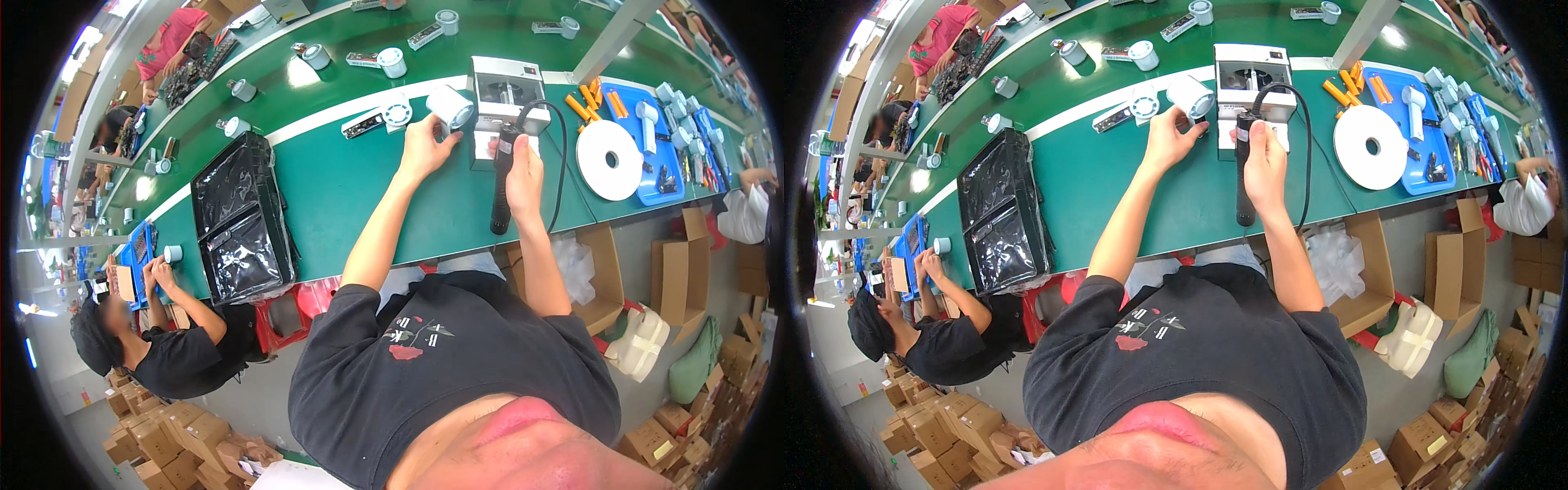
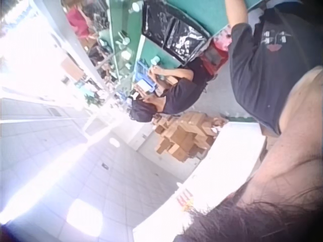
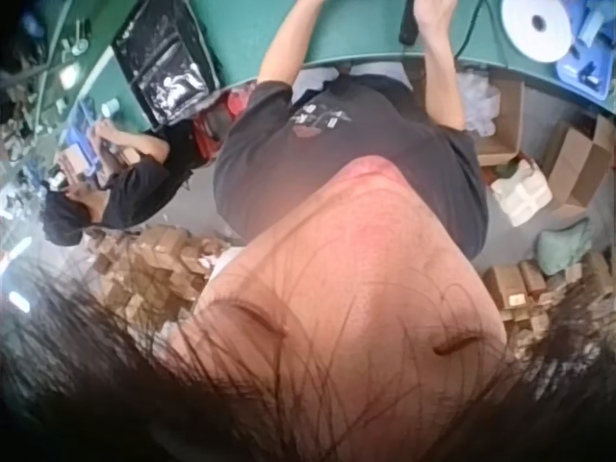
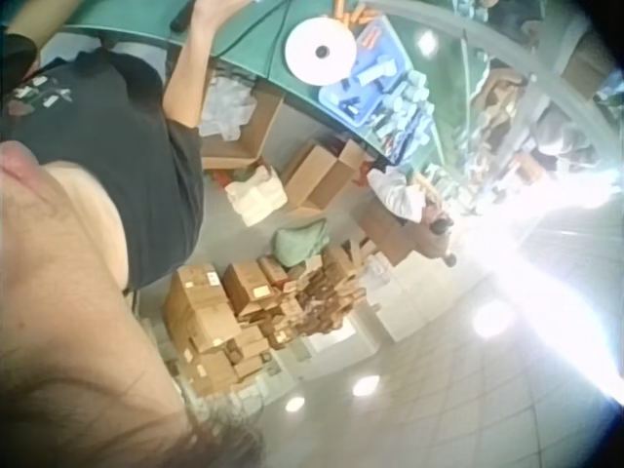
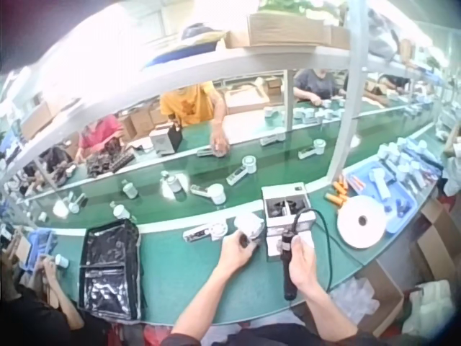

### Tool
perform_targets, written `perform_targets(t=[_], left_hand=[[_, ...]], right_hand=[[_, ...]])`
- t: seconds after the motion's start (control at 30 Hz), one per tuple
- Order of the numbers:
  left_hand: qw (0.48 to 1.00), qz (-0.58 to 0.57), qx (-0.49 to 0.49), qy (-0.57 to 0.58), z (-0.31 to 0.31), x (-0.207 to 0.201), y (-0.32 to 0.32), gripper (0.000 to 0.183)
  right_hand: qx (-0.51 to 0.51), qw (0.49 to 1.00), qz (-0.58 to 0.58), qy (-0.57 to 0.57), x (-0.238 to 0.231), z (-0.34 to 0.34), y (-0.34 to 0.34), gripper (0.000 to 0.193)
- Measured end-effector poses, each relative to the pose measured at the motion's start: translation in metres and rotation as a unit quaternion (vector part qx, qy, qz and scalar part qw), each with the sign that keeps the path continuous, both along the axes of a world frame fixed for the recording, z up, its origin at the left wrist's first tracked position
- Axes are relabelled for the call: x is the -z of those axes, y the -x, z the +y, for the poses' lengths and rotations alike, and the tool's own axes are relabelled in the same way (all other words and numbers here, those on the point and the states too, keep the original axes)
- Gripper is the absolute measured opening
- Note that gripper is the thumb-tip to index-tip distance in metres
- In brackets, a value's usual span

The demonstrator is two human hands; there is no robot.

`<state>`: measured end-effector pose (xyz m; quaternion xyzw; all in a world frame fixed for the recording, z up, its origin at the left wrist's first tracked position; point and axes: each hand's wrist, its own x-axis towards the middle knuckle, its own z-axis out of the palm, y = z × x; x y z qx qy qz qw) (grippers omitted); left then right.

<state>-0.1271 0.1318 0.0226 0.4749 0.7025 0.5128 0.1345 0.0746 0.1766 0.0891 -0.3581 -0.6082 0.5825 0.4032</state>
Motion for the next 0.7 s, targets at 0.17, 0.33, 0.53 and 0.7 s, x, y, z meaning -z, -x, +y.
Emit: perform_targets(t=[0.17,0.33,0.53,0.7], left_hand=[[0.999,-0.004,0.039,-0.032,-0.003,0.005,-0.001,0.033],[0.998,-0.019,0.06,0.021,-0.008,-0.007,-0.002,0.034],[0.996,-0.035,0.076,0.038,-0.014,-0.013,-0.002,0.039],[0.984,0.087,0.065,0.143,-0.028,-0.054,0.01,0.038]], right_hand=[[-0.001,1.0,-0.008,-0.004,0.006,0.002,0.004,0.064],[-0.009,1.0,-0.015,0.0,0.006,0.003,0.004,0.063],[-0.005,0.999,-0.031,-0.013,0.004,-0.003,0.007,0.061],[0.0,0.998,-0.05,-0.041,0.011,-0.002,0.006,0.06]])
